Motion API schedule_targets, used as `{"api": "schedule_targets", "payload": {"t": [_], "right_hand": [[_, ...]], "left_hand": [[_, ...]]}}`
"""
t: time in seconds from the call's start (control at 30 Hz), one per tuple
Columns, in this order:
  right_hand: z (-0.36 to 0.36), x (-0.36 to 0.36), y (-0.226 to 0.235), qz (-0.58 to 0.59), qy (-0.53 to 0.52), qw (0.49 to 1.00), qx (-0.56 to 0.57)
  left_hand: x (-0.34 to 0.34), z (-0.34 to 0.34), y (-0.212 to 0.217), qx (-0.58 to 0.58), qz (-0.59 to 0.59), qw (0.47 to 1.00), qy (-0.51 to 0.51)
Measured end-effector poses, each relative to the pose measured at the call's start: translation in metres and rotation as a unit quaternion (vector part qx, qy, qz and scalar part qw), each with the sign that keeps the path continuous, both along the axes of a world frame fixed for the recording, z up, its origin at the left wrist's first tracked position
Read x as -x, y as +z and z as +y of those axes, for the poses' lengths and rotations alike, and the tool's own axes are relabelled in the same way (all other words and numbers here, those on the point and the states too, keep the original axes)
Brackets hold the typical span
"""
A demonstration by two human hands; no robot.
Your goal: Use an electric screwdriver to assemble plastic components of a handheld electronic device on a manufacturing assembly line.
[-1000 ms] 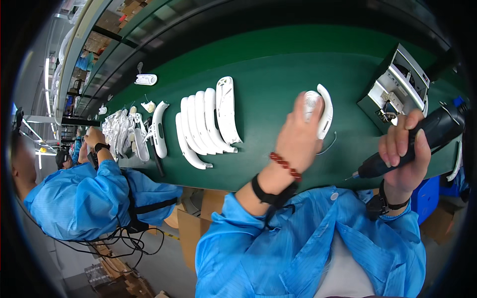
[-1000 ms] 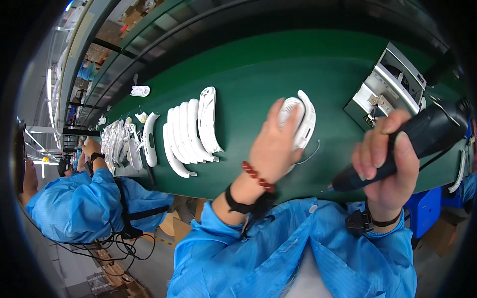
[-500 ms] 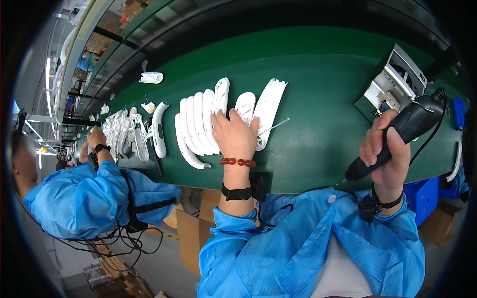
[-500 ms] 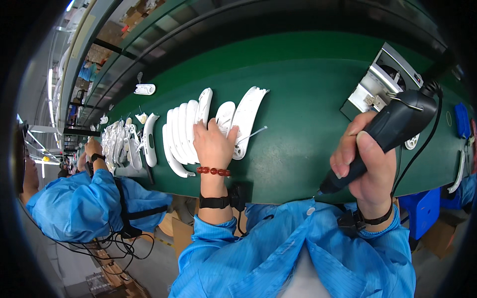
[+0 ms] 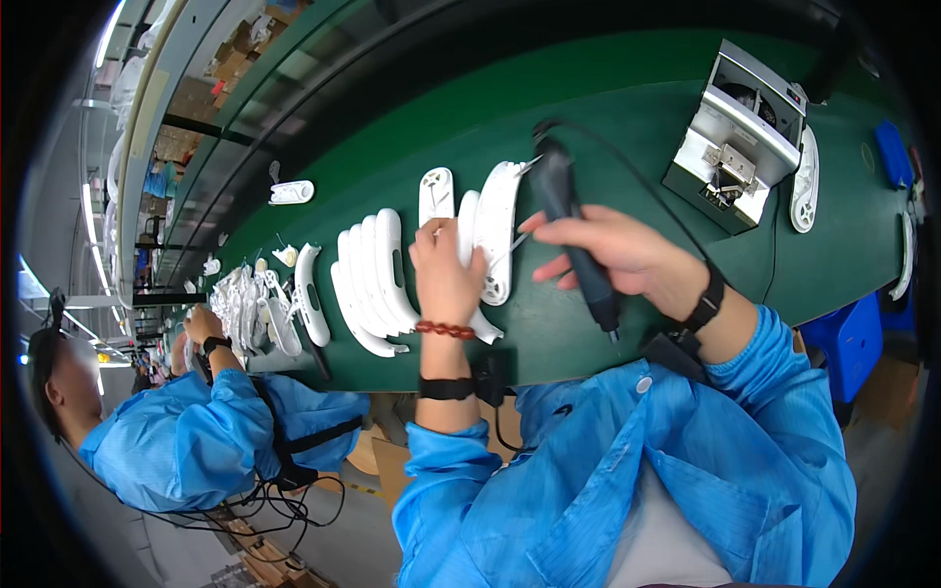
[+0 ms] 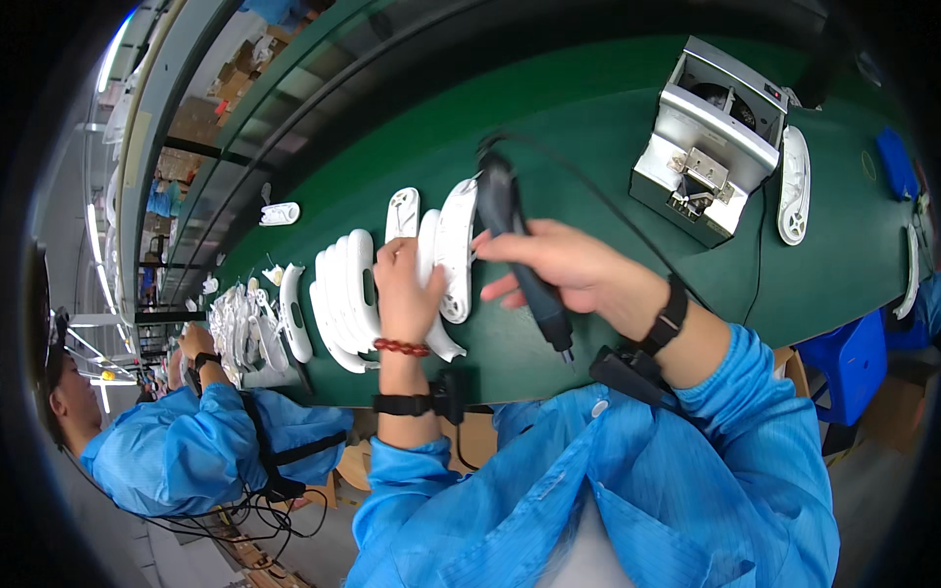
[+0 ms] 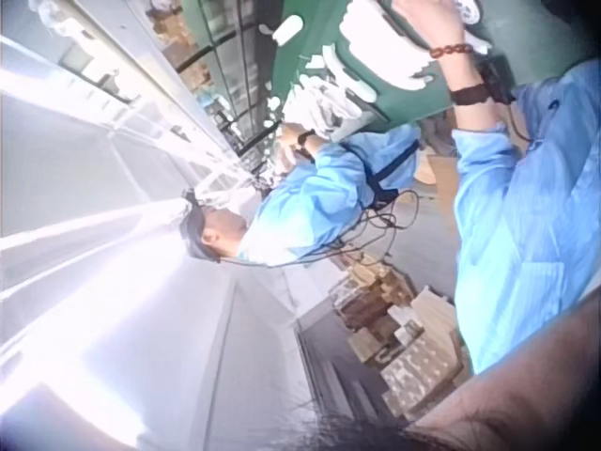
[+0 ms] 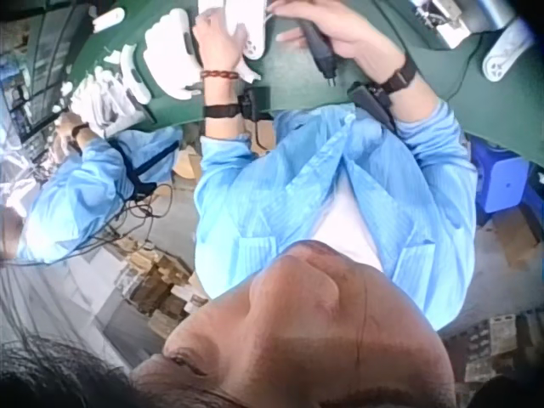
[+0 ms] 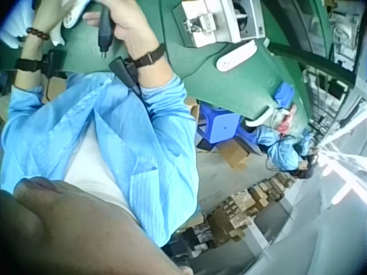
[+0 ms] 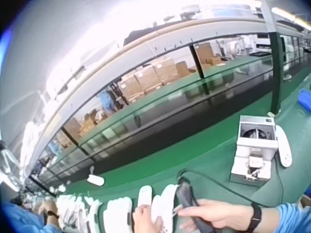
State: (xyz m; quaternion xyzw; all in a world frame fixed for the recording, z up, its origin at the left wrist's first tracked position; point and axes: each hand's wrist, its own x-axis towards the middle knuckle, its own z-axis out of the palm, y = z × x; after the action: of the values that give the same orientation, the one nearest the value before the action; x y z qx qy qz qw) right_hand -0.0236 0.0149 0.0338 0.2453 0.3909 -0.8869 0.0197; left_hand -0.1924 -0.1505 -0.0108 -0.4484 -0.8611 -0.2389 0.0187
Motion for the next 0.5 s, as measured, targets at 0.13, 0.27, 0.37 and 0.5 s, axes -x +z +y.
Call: {"api": "schedule_targets", "payload": {"t": [0.13, 0.27, 0.37, 0.5], "right_hand": [[-0.021, 0.02, -0.014, -0.032, 0.035, 0.998, 0.048], [-0.02, 0.008, 0.001, -0.034, 0.022, 0.996, -0.082], [-0.014, -0.03, 0.029, -0.003, 0.004, 0.973, -0.233], [-0.001, -0.144, 0.081, 0.011, -0.065, 0.939, -0.338]], "left_hand": [[-0.016, -0.001, -0.003, -0.075, -0.024, 0.997, 0.0], [-0.027, 0.011, 0.009, -0.153, -0.156, 0.974, -0.065], [-0.057, 0.033, 0.032, -0.171, -0.088, 0.978, -0.084], [-0.117, 0.082, 0.081, -0.215, -0.087, 0.942, -0.243]]}}
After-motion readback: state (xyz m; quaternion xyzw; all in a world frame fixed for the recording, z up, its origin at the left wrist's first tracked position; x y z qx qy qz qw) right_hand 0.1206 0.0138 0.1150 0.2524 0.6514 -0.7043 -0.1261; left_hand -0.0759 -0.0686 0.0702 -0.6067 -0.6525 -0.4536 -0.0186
